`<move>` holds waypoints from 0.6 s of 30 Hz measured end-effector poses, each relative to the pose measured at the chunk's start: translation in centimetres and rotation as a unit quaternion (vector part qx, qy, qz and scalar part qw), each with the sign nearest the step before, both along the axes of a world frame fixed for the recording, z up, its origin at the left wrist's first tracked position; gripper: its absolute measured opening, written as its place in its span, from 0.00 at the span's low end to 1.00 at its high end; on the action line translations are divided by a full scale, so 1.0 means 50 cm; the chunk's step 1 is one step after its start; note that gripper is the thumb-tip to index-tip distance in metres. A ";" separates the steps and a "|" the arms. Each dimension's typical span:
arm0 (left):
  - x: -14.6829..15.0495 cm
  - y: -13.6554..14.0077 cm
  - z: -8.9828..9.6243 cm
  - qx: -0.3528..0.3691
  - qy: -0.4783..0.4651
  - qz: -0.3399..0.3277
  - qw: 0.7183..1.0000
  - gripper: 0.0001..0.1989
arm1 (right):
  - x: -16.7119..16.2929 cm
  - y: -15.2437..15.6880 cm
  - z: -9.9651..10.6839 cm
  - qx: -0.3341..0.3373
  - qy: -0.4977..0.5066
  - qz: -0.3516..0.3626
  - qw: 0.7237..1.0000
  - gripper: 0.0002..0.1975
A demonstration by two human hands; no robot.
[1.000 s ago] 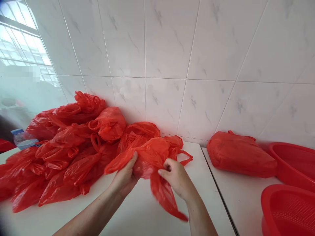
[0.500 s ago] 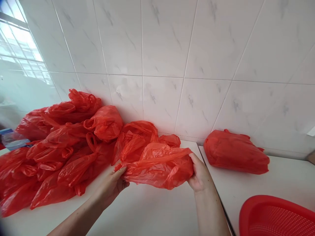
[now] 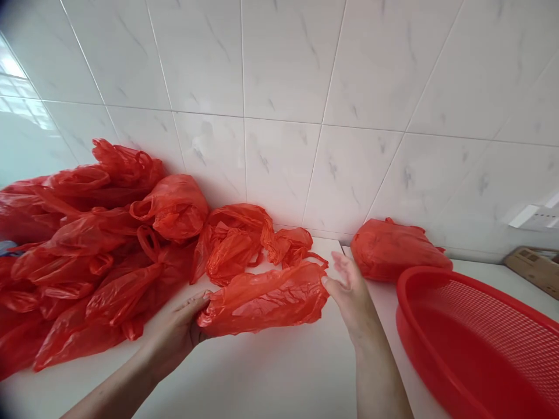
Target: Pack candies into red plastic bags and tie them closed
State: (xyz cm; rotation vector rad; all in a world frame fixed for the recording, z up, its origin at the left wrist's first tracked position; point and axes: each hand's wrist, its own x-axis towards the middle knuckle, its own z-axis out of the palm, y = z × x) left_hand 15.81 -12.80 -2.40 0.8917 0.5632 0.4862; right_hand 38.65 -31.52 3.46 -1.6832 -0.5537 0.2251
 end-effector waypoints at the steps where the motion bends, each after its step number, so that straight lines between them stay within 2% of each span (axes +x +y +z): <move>1: 0.002 -0.010 -0.004 -0.015 0.010 0.003 1.000 0.10 | -0.025 -0.005 0.012 -0.015 -0.075 -0.071 0.995 0.22; 2: 0.004 -0.021 -0.007 -0.029 0.017 0.003 0.999 0.09 | -0.052 -0.008 0.022 -0.027 -0.143 -0.115 0.983 0.18; 3: 0.006 -0.030 -0.011 -0.043 0.023 0.001 0.999 0.09 | -0.078 -0.008 0.028 -0.038 -0.196 -0.118 0.973 0.14; 4: 0.008 -0.039 -0.014 -0.056 0.025 -0.001 0.998 0.09 | -0.100 -0.004 0.029 -0.057 -0.233 -0.079 0.968 0.11; 5: 0.011 -0.046 -0.017 -0.068 0.025 -0.005 0.997 0.09 | -0.117 0.003 0.022 -0.089 -0.256 -0.012 0.963 0.11; 7: 0.015 -0.054 -0.021 -0.088 0.026 -0.018 0.996 0.09 | -0.128 0.024 -0.009 -0.189 -0.273 0.121 0.936 0.13; 9: 0.016 -0.050 -0.020 -0.090 0.025 -0.039 0.995 0.08 | -0.114 0.046 -0.054 -0.307 -0.288 0.172 0.891 0.11; 10: 0.014 -0.045 -0.016 -0.074 0.023 -0.042 0.996 0.08 | -0.102 0.054 -0.077 -0.357 -0.296 0.180 0.867 0.14; 11: 0.010 -0.039 -0.008 -0.043 0.020 -0.022 0.999 0.08 | -0.090 0.060 -0.097 -0.395 -0.302 0.186 0.848 0.20; 13: -0.005 -0.032 0.015 0.079 0.006 0.089 0.993 0.08 | -0.074 0.064 -0.124 -0.436 -0.304 0.204 0.822 0.31; 15: -0.024 -0.044 0.045 0.253 -0.029 0.210 0.944 0.07 | -0.074 0.063 -0.135 -0.437 -0.313 0.218 0.815 0.33; 16: -0.031 -0.059 0.059 0.343 -0.054 0.205 0.915 0.08 | -0.079 0.063 -0.136 -0.433 -0.321 0.223 0.812 0.31; 17: -0.035 -0.079 0.069 0.425 -0.081 0.145 0.890 0.08 | -0.087 0.064 -0.135 -0.429 -0.330 0.228 0.810 0.29; 18: -0.032 -0.103 0.076 0.494 -0.103 0.043 0.862 0.07 | -0.095 0.066 -0.134 -0.426 -0.338 0.232 0.807 0.27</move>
